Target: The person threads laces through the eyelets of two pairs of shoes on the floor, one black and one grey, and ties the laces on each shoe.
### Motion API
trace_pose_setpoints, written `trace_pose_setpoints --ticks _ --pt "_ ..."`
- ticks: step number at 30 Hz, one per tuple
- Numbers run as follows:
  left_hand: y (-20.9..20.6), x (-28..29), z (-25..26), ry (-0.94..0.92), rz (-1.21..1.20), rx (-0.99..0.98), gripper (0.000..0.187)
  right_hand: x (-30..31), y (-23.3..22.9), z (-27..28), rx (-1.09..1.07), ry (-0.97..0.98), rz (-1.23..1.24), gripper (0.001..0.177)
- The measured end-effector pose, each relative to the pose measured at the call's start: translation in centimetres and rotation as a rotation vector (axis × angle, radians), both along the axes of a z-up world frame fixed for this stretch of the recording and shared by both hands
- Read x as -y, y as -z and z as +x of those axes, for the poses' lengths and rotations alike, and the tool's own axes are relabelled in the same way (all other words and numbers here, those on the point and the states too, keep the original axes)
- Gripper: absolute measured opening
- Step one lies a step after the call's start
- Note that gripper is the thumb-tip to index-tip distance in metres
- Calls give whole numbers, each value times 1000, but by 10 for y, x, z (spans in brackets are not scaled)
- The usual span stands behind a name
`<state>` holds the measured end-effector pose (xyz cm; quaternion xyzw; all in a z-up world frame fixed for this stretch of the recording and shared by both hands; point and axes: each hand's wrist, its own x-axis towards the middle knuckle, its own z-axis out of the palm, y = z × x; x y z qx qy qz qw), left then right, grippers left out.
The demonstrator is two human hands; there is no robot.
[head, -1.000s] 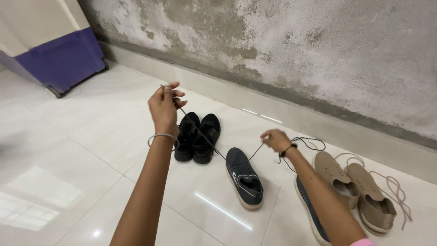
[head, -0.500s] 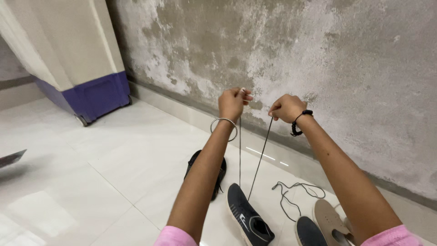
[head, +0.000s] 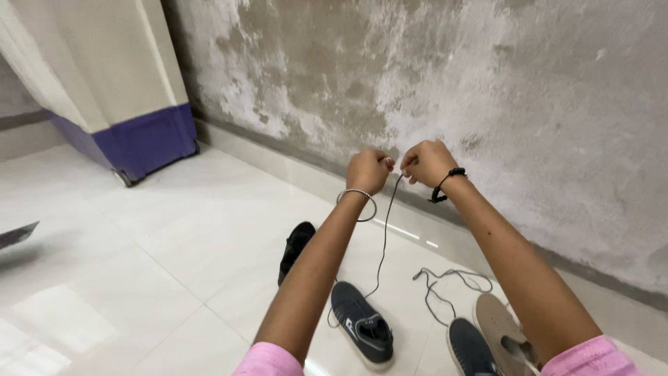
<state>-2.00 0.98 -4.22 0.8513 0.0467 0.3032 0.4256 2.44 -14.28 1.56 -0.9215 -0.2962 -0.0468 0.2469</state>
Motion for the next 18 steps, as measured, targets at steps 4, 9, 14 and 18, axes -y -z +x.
trace_pose_setpoints --ticks 4,9,14,18 --pt "106 -25 -39 -67 345 -151 15 35 68 14 294 97 -60 13" --pt "298 -33 -98 -90 305 -593 15 79 214 31 368 213 -41 18" --pt "432 -17 -114 -275 127 -426 42 59 388 2 -417 227 316 23" --pt "459 -14 -109 -412 89 -484 49 29 466 -32 -215 28 125 29"
